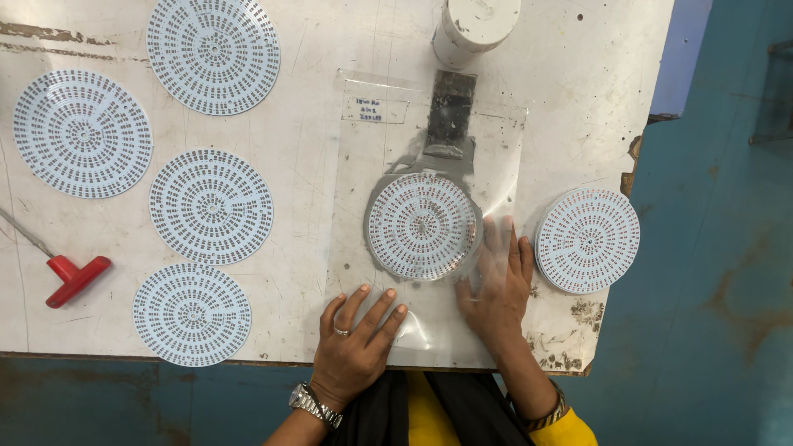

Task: The person places a circular perforated disc under a transparent sheet, then uses a squeegee to spread gray paste over the disc. The person repeats this process with another disc, smoothing the paste and moving the finished disc aside.

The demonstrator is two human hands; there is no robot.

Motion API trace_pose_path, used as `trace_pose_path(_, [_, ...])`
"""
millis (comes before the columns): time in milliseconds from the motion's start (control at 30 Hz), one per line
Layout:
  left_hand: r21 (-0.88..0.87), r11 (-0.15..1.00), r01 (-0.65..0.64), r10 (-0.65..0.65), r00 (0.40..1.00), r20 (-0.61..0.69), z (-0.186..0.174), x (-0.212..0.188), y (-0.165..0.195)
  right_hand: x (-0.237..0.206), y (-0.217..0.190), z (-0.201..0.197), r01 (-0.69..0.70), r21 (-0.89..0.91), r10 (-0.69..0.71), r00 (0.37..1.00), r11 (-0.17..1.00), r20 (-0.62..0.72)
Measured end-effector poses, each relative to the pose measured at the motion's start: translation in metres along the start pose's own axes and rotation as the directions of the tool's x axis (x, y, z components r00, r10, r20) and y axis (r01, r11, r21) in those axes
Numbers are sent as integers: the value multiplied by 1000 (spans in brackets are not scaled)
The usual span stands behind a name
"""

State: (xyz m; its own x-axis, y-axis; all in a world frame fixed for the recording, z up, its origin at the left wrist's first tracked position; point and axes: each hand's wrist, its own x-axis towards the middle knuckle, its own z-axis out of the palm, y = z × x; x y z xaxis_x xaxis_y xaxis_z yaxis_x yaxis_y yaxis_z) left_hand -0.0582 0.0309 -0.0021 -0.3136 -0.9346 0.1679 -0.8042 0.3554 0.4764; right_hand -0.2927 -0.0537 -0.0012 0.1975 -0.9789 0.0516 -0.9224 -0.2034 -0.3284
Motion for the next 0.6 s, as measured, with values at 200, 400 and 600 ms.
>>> trace_pose_path(200, [1, 1000, 1, -1, 1000, 6, 3, -2, 0, -2, 2, 2, -9, 1, 9, 1000, 1000, 8])
trace_pose_path(400, [4, 1000, 0, 0, 1000, -3, 6, -4, -1, -4, 3, 5, -13, 11, 13, 1000, 1000, 10])
trace_pose_path(600, [11, 1000, 5, -5, 1000, -4, 4, -3, 0, -4, -1, 4, -14, 28, 14, 1000, 1000, -11])
